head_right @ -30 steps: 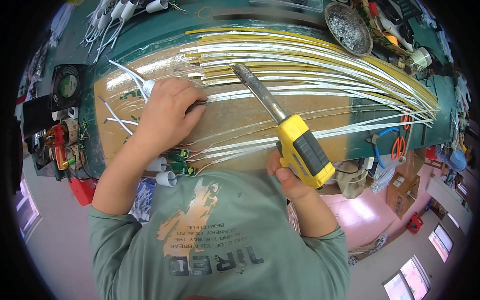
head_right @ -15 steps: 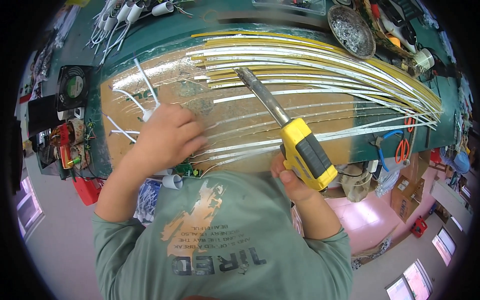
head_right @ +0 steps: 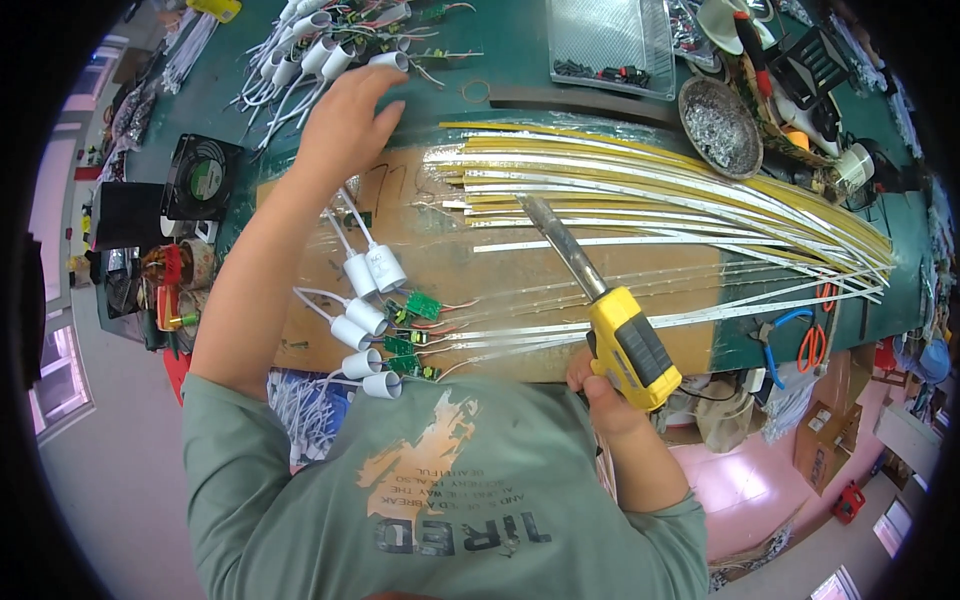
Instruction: The person aligns LED strips on a table, positions power driver components next to them, and solders the wire connections to the strips using a soldering gun.
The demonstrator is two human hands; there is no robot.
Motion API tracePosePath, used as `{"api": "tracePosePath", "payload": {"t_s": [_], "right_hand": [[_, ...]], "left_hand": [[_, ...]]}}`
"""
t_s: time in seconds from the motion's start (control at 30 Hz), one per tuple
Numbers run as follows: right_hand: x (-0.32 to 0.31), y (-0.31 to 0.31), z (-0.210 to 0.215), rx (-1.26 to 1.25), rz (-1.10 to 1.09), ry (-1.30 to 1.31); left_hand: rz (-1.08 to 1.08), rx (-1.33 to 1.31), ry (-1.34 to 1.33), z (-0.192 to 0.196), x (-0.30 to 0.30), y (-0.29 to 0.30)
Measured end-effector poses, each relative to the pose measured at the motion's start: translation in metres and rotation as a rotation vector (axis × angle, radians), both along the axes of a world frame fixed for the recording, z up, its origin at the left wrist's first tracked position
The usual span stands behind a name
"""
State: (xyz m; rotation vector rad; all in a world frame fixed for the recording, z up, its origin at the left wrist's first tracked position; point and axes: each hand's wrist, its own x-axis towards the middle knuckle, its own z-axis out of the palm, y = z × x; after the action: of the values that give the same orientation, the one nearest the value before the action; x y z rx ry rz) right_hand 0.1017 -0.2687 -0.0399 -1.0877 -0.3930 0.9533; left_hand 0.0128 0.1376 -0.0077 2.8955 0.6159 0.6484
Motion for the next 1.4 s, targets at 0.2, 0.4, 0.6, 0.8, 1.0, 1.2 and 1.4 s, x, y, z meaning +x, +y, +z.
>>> {"api": "tracePosePath", "payload": {"t_s": [0.2, 0.4, 0.6, 0.8, 1.0, 1.2, 1.4], "right_hand": [[0.003, 0.002, 0.003, 0.053, 0.033, -0.01], [0.002, 0.002, 0.003, 0.055, 0.024, 0.025], [0.0, 0.002, -0.003, 0.028, -0.017, 0.007], [-0.001, 0.001, -0.003, 0.029, -0.027, 0.031], [-0.001, 0.001, -0.006, 0.045, -0.056, 0.016], [0.002, 0.002, -0.003, 0.098, 0.028, -0.018], [-0.001, 0.004, 0.0, 0.016, -0.039, -0.03]], "left_hand": [[0.115, 0.127, 0.028, -0.014, 0.038, 0.023], [0.122, 0.067, 0.007, -0.015, 0.033, 0.026], [0.195, -0.092, -0.048, -0.013, 0.028, 0.019], [0.112, 0.14, 0.056, -0.011, 0.016, 0.019], [0.031, -0.044, 0.192, -0.007, -0.009, 0.007], [-0.153, -0.087, 0.345, 0.02, -0.054, -0.027], [-0.288, -0.026, 0.273, 0.03, -0.057, -0.05]]}}
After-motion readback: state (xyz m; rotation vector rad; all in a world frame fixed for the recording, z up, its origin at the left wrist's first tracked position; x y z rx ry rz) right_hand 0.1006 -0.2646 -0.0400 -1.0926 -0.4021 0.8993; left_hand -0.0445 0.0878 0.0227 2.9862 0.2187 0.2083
